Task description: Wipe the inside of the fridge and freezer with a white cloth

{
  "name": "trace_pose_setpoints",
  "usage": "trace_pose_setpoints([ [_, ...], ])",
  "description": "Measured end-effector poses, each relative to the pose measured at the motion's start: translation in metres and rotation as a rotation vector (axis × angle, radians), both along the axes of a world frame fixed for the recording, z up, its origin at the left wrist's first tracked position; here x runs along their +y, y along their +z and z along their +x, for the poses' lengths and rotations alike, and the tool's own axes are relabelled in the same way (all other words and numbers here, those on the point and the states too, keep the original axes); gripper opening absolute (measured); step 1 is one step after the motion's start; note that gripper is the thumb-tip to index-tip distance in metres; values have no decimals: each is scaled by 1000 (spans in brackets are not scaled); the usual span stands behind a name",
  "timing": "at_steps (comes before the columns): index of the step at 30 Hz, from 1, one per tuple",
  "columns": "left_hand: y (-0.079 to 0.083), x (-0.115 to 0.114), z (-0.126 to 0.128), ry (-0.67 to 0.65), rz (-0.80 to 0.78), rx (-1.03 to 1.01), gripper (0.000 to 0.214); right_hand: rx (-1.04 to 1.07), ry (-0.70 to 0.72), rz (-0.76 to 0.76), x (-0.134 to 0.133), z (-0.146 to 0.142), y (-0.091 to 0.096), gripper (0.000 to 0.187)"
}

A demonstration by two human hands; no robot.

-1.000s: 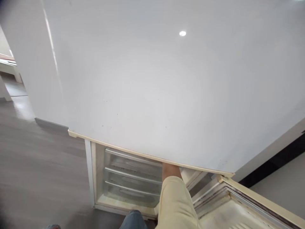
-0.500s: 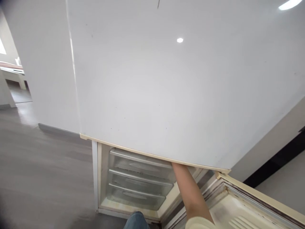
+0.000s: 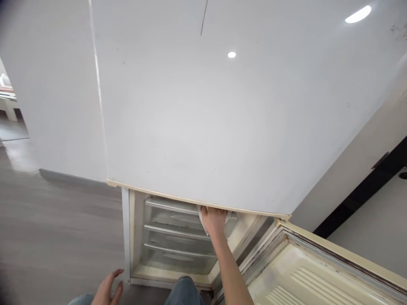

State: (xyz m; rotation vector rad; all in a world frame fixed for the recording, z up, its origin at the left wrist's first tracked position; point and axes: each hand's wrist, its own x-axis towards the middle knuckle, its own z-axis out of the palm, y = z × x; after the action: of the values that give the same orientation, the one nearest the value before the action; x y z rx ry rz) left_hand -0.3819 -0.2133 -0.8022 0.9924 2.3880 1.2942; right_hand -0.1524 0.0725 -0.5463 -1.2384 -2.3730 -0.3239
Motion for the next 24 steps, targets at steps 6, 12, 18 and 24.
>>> trace_pose_setpoints([
  [6, 77, 57, 58, -180, 135, -196, 28, 414, 274, -286, -28, -45, 4, 47],
  [12, 141, 111, 78, -397, 365, -440, 34, 1268, 521, -1169, -46, -50, 18, 50],
  [18, 196, 144, 82, -405, 372, -965, 57, 1680, 485, -1610, -74, 11, 7, 34],
  [24, 216, 158, 82, -422, 491, -1207, 33, 1939, 315, -1436, -82, 89, -25, 27],
])
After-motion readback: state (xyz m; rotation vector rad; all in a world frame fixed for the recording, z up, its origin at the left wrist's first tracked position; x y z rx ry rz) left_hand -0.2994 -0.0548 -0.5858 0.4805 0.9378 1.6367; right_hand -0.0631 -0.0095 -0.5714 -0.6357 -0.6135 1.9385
